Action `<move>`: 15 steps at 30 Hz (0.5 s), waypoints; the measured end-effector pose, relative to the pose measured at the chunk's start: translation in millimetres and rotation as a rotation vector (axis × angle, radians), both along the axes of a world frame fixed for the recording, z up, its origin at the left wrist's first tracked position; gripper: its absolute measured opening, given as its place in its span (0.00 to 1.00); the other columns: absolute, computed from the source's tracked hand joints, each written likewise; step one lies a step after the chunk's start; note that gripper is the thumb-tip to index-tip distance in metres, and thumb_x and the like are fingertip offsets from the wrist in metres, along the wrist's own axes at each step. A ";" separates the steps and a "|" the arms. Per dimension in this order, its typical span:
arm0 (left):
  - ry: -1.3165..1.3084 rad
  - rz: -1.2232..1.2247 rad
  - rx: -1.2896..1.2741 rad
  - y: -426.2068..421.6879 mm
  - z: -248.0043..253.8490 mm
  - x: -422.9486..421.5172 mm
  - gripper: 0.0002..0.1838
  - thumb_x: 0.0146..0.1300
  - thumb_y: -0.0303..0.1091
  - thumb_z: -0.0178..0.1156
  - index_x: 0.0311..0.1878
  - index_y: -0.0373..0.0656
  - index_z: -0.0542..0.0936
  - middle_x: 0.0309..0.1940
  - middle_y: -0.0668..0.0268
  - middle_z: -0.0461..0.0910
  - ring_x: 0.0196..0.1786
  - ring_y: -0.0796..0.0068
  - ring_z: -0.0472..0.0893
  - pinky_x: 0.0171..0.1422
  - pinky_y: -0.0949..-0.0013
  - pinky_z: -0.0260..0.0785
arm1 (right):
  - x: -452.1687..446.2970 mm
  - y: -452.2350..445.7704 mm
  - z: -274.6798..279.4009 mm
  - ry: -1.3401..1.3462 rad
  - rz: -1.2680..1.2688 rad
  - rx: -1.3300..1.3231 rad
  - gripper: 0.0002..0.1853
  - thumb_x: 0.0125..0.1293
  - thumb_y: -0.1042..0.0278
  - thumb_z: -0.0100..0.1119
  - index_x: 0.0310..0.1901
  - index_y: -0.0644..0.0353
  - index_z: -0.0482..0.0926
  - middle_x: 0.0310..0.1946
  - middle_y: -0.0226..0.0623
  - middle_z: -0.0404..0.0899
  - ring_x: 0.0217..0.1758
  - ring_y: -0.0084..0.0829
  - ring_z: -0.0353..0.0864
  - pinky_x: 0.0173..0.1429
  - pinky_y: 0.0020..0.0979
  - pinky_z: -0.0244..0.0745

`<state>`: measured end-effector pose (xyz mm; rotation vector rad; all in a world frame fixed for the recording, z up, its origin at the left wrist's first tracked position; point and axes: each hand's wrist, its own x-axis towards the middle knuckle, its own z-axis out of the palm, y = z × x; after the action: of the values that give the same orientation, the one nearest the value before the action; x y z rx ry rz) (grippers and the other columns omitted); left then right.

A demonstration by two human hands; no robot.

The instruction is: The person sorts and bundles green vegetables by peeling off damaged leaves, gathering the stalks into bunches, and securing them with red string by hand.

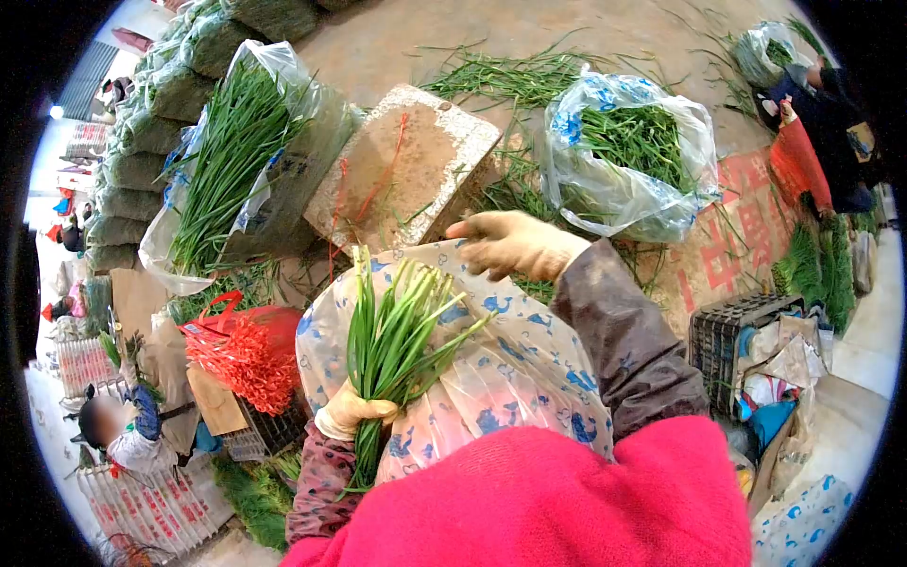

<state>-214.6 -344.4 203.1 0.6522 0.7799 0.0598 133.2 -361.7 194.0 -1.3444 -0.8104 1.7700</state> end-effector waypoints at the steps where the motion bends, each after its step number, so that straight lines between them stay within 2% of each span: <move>1: -0.015 -0.016 0.023 0.1 -2.6 0.3 0.26 0.47 0.23 0.72 0.52 0.37 0.75 0.31 0.67 0.78 0.26 0.77 0.74 0.28 0.72 0.65 | -9.4 1.3 4.9 -0.004 0.048 0.003 0.26 0.62 0.60 0.63 0.60 0.61 0.73 0.40 0.32 0.81 0.43 0.25 0.78 0.44 0.28 0.73; 2: 0.006 -0.034 0.058 -0.4 -3.7 2.4 0.25 0.47 0.23 0.73 0.51 0.38 0.76 0.30 0.69 0.77 0.26 0.77 0.74 0.29 0.73 0.64 | -17.3 4.8 1.1 -0.034 0.127 0.026 0.30 0.60 0.60 0.63 0.63 0.62 0.70 0.42 0.35 0.81 0.45 0.26 0.77 0.47 0.28 0.73; 3: 0.004 -0.032 0.058 -1.3 -4.6 3.8 0.25 0.47 0.23 0.73 0.51 0.38 0.76 0.30 0.69 0.77 0.26 0.77 0.74 0.29 0.73 0.64 | -28.1 10.0 -4.3 -0.159 0.224 0.098 0.29 0.57 0.62 0.64 0.60 0.62 0.72 0.43 0.37 0.81 0.46 0.25 0.77 0.50 0.28 0.73; 5: 0.015 -0.020 0.093 -3.1 -5.7 3.3 0.29 0.46 0.23 0.72 0.55 0.38 0.73 0.29 0.65 0.77 0.23 0.75 0.74 0.25 0.72 0.65 | -43.0 12.4 -3.1 -0.417 0.389 0.225 0.24 0.58 0.69 0.63 0.58 0.60 0.74 0.40 0.37 0.82 0.45 0.28 0.79 0.50 0.28 0.74; 6: 0.020 -0.015 0.091 -4.3 -6.6 0.4 0.29 0.46 0.23 0.72 0.55 0.38 0.73 0.29 0.65 0.77 0.23 0.75 0.74 0.25 0.72 0.65 | -46.5 8.6 -10.3 -0.471 0.312 0.261 0.19 0.57 0.71 0.63 0.52 0.59 0.78 0.36 0.36 0.82 0.40 0.24 0.79 0.46 0.26 0.74; 7: 0.019 -0.008 0.057 -5.4 -8.0 -2.8 0.30 0.46 0.23 0.72 0.55 0.38 0.73 0.30 0.64 0.78 0.22 0.75 0.74 0.25 0.71 0.65 | -48.0 7.4 -10.4 -0.466 0.315 0.260 0.19 0.57 0.71 0.63 0.52 0.59 0.78 0.36 0.36 0.82 0.40 0.24 0.79 0.46 0.26 0.74; 9: 0.015 0.001 0.019 -7.8 -11.3 -6.2 0.30 0.46 0.23 0.71 0.55 0.38 0.73 0.30 0.63 0.78 0.22 0.74 0.74 0.24 0.71 0.65 | -48.8 4.4 -9.5 -0.440 0.042 0.110 0.15 0.58 0.72 0.63 0.48 0.61 0.79 0.33 0.33 0.81 0.36 0.19 0.77 0.41 0.23 0.73; 10: 0.020 -0.011 0.011 -8.7 -12.4 -6.7 0.31 0.45 0.23 0.72 0.56 0.37 0.72 0.32 0.62 0.79 0.21 0.73 0.73 0.24 0.71 0.66 | -47.3 4.1 -19.3 -0.365 -0.078 0.147 0.11 0.60 0.72 0.62 0.45 0.62 0.79 0.30 0.29 0.79 0.31 0.15 0.75 0.36 0.20 0.71; 11: 0.022 -0.024 0.005 -8.8 -13.2 -6.6 0.32 0.45 0.23 0.72 0.57 0.37 0.72 0.34 0.60 0.79 0.21 0.73 0.73 0.24 0.71 0.66 | -42.6 2.2 -28.4 -0.328 -0.285 0.300 0.08 0.60 0.71 0.61 0.40 0.62 0.81 0.29 0.31 0.80 0.31 0.22 0.76 0.38 0.24 0.72; 13: -0.008 -0.010 0.023 -10.5 -4.9 -2.9 0.34 0.45 0.24 0.72 0.58 0.36 0.71 0.37 0.57 0.80 0.20 0.72 0.72 0.24 0.70 0.67 | -21.1 3.2 -19.6 -0.226 -0.463 0.125 0.08 0.62 0.71 0.60 0.41 0.63 0.80 0.30 0.30 0.80 0.32 0.22 0.77 0.37 0.24 0.72; 15: -0.049 0.071 -0.031 -12.4 -0.2 -2.3 0.34 0.45 0.24 0.71 0.58 0.35 0.71 0.39 0.55 0.80 0.20 0.72 0.72 0.25 0.70 0.68 | -3.7 0.8 -14.8 -0.048 -0.436 0.108 0.11 0.64 0.70 0.59 0.45 0.65 0.79 0.31 0.31 0.80 0.31 0.21 0.77 0.37 0.24 0.73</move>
<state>-216.9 -356.7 202.9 0.5914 0.7555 0.1278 129.4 -360.8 179.2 -1.3732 -0.5736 1.3410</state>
